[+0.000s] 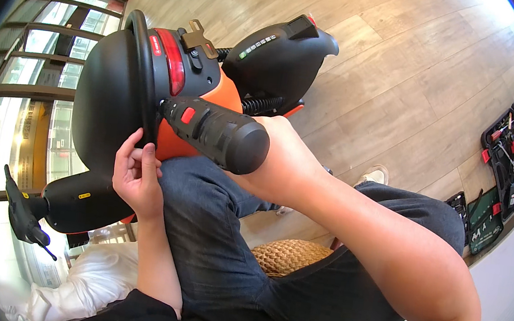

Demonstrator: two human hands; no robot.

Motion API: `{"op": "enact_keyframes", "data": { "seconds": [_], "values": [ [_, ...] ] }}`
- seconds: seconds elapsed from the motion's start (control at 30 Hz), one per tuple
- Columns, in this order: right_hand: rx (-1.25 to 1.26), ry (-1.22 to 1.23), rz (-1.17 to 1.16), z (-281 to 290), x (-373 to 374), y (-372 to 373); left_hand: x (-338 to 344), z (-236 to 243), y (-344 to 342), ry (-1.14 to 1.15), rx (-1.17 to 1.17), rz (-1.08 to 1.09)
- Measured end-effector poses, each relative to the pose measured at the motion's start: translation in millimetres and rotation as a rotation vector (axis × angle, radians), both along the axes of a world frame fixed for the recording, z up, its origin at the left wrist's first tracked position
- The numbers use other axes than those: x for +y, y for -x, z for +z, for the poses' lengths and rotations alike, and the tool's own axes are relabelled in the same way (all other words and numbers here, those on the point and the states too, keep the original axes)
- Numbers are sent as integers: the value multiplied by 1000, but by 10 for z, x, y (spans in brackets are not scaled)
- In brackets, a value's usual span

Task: The person uses a power drill to unscrew a panel or component from an electric scooter.

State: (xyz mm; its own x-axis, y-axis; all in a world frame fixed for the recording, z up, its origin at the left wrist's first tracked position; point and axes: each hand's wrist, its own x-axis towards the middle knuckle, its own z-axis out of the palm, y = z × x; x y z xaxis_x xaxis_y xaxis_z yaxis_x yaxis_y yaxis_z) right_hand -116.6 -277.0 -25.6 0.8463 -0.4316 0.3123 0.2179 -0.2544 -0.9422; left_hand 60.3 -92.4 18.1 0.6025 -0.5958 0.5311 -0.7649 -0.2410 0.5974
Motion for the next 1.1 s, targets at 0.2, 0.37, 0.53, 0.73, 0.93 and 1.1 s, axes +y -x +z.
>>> {"op": "enact_keyframes", "data": {
  "seconds": [0.2, 0.37, 0.53, 0.73, 0.93, 1.1],
  "values": [
    [57, -49, -9, 58, 9, 41, 22, -40, -40, 23, 5, -22],
    [27, 48, -30, 5, 17, 23, 8, -37, -31, 23, 0, -20],
    [36, 41, -13, 24, 20, 21, 10, -29, -35, 28, 5, -24],
    [35, 27, -12, 39, 13, 31, 7, -24, -31, 22, 1, -29],
    [30, 122, -46, 22, 15, 40, -3, -33, -30, 22, 14, -30],
    [20, 5, -20, 26, 24, 18, -5, -25, 14, 19, -68, 26]
  ]
}}
